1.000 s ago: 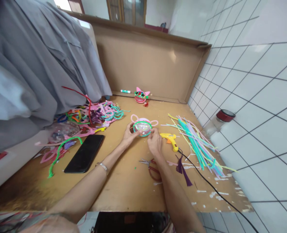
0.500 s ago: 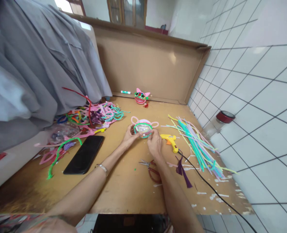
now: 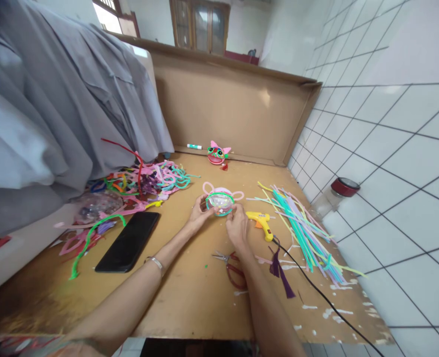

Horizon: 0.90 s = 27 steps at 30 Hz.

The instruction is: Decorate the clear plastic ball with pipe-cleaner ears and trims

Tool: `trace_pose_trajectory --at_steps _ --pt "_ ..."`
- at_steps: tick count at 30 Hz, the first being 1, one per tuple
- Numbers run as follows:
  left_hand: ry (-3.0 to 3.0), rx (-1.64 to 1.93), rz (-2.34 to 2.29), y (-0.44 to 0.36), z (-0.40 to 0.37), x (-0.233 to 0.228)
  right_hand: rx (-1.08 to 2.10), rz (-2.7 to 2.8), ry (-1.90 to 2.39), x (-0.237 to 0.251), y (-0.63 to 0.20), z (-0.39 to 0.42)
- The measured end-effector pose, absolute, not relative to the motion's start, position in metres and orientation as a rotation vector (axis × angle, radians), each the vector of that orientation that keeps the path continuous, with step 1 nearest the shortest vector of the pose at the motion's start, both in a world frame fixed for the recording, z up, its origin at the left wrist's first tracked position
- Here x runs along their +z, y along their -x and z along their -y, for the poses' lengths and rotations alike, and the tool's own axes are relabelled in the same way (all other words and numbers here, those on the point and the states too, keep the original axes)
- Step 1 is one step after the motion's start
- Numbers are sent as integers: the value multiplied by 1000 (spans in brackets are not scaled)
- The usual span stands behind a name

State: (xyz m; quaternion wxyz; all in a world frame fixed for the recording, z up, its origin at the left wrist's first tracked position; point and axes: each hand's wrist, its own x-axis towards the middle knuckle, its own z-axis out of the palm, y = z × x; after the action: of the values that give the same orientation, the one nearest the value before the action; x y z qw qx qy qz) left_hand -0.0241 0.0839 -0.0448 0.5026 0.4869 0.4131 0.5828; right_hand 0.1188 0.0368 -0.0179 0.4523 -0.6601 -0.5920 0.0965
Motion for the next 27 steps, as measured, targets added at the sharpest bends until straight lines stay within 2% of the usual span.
trace_pose_trajectory --at_steps 18,27 --pt "-1111 1455 -959 24 -87 -49 259 1485 1663 -12 -119 -35" --pt "-1025 1728 -1057 32 -98 -63 -10 1417 1694 -13 -117 -36"
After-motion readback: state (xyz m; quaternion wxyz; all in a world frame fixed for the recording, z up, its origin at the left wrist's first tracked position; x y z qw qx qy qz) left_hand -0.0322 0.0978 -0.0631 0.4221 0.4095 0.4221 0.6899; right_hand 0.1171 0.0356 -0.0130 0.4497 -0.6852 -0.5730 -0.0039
